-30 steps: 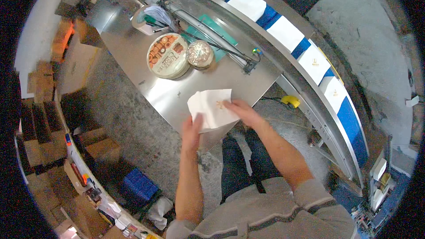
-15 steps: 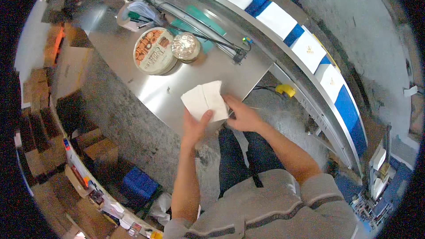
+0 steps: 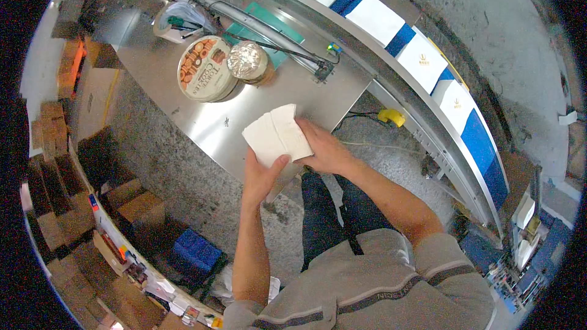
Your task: Stacking and packing paper napkins into cardboard boxes.
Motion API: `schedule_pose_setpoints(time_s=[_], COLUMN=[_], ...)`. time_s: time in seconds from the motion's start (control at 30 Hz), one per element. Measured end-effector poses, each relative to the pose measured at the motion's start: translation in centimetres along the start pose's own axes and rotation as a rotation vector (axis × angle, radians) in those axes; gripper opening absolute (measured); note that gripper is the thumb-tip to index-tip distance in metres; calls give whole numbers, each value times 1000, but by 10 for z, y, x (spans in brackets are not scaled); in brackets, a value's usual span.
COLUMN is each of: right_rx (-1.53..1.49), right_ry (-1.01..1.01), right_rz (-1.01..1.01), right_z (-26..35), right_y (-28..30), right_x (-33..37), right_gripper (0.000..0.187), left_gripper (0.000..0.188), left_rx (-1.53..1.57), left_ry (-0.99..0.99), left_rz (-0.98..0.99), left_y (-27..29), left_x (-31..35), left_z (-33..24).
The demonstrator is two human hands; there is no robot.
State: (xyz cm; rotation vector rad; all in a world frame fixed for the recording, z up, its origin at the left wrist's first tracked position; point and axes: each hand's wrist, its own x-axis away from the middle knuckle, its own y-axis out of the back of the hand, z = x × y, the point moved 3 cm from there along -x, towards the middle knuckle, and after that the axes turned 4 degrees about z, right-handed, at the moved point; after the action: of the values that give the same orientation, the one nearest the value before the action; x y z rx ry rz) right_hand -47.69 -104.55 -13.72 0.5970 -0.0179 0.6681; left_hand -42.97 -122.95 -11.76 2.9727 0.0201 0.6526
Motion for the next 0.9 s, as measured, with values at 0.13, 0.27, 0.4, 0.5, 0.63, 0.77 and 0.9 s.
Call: schedule_pose_setpoints(time_s=[0.13,0.27,0.4,0.5,0.63,0.77,0.9], right_rx=[17,17,-13,-95,99,29,-52], right_ry=[-7,-26,10,-33,33,-178,-166], right_rz=[7,28,21,59,43,311,271], right_z=[-2,-1,-13,-21,-3,40,10], right_y=[0,1,1,-11,-4,33,28], right_x=[0,0,-6,-14,-17,-24,-33], right_gripper=[98,103,105,105,91,61,53], left_gripper=[79,85,87,86,76,64,57], left_rx=[-50,-70,-101,-278,-128,-22,-19], left_ry=[-7,-60,-160,-152,-157,65,358], left_rz=[-4,-5,35,68,43,214,268], left_y=[-1,1,-1,0,0,26,28], left_x=[-1,0,10,12,5,2,-11], left_z=[-2,1,7,24,-9,-12,6])
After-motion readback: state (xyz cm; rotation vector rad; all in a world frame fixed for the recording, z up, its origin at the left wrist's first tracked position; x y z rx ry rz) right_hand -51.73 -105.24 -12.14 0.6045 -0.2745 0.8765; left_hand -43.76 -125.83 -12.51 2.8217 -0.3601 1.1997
